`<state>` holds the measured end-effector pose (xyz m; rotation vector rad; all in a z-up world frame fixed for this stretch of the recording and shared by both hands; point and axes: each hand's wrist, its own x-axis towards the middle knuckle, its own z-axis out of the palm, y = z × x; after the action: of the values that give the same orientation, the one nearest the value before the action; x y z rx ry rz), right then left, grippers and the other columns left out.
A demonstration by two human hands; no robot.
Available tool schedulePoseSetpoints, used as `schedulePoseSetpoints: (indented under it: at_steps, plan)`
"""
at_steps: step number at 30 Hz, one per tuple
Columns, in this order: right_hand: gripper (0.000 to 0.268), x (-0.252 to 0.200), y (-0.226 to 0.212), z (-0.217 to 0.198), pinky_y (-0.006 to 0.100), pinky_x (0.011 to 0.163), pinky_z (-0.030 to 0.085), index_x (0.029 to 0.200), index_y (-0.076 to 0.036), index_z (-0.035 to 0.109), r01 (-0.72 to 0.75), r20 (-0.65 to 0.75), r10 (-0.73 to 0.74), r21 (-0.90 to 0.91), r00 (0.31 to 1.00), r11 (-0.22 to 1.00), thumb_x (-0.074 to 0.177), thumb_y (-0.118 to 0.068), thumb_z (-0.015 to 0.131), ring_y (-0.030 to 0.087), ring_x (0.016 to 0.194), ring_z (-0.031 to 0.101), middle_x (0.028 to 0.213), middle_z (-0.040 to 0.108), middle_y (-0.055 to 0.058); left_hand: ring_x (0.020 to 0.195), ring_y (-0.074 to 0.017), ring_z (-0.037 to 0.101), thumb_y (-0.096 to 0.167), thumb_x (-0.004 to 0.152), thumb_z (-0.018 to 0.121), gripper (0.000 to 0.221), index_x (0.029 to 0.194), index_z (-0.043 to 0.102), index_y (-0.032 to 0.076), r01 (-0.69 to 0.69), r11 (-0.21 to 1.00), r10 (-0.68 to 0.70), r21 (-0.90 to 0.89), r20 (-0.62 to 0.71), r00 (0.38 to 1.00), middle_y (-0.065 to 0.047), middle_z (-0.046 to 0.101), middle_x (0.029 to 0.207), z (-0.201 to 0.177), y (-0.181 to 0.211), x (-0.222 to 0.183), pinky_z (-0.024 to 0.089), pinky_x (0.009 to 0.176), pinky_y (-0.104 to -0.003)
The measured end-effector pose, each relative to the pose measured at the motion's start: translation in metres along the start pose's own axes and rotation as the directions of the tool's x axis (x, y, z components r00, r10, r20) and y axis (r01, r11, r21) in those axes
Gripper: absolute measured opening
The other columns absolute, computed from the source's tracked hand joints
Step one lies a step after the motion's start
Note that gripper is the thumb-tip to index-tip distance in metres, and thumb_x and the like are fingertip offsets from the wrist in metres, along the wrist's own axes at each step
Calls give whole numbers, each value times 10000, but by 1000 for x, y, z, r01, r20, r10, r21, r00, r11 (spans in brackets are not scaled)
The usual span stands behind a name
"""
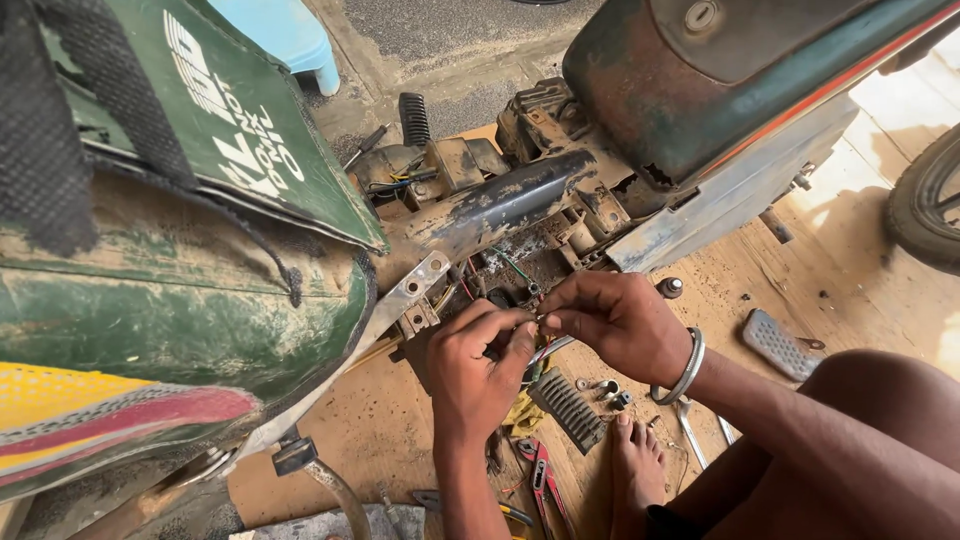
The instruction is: Connecting and repairing electrical wiring on a motorcycle chassis.
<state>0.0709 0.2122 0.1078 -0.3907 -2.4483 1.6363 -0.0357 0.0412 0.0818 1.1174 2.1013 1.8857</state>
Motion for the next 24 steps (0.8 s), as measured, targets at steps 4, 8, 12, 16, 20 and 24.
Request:
schedulePoseSetpoints:
  at_steps: [4, 8, 12, 16, 20, 24]
  plan:
    - [103, -1, -3, 2, 276, 753, 626, 1008, 23, 715, -16, -11, 15, -33, 1000, 999, 918, -22, 693, 126, 867, 757, 909, 780, 74, 730, -213, 731, 107, 833, 736, 122, 931, 772, 42, 2, 1000, -2, -17, -1, 1000, -67, 733, 834, -2, -1, 0, 550, 664, -337]
    - [106, -1, 1, 4, 270, 739, 615, 1004, 21, 722, 8, -15, -9, -57, 1000, 998, 914, -36, 713, 112, 850, 740, 892, 774, 72, 730, -206, 734, 110, 824, 727, 121, 913, 773, 42, 6, 999, -7, -46, -21, 1000, -63, 737, 831, -3, -3, -1, 552, 665, -331]
    - [110, -2, -3, 5, 262, 689, 584, 989, 7, 740, 32, -38, -38, -145, 999, 989, 903, -62, 736, 86, 817, 708, 883, 761, 53, 702, -210, 720, 113, 814, 727, 124, 904, 779, 44, 38, 998, -39, -52, -23, 999, -68, 731, 817, -4, 0, -1, 537, 644, -332]
    - [111, -3, -7, 6, 271, 635, 554, 972, -7, 759, -18, -68, 2, -228, 998, 974, 891, -83, 761, 88, 759, 675, 842, 745, 49, 718, -206, 725, 110, 818, 728, 120, 908, 772, 44, 19, 998, -21, -62, -21, 1000, -68, 727, 825, -4, -3, -2, 541, 652, -329]
    - [118, -4, -8, 6, 267, 636, 563, 979, -25, 766, -33, -69, 18, -225, 997, 974, 890, -102, 763, 82, 753, 690, 835, 760, 45, 700, -189, 732, 104, 811, 724, 126, 907, 777, 41, 50, 996, -51, -69, -9, 999, -63, 730, 816, -4, -2, -2, 543, 638, -319]
    - [128, -3, -11, 6, 266, 646, 583, 985, -34, 779, -11, -77, -10, -267, 997, 964, 877, -101, 769, 88, 757, 717, 851, 773, 47, 699, -188, 721, 100, 813, 734, 132, 915, 777, 28, 25, 999, -26, -36, -19, 999, -67, 731, 822, -4, -1, -2, 534, 637, -317]
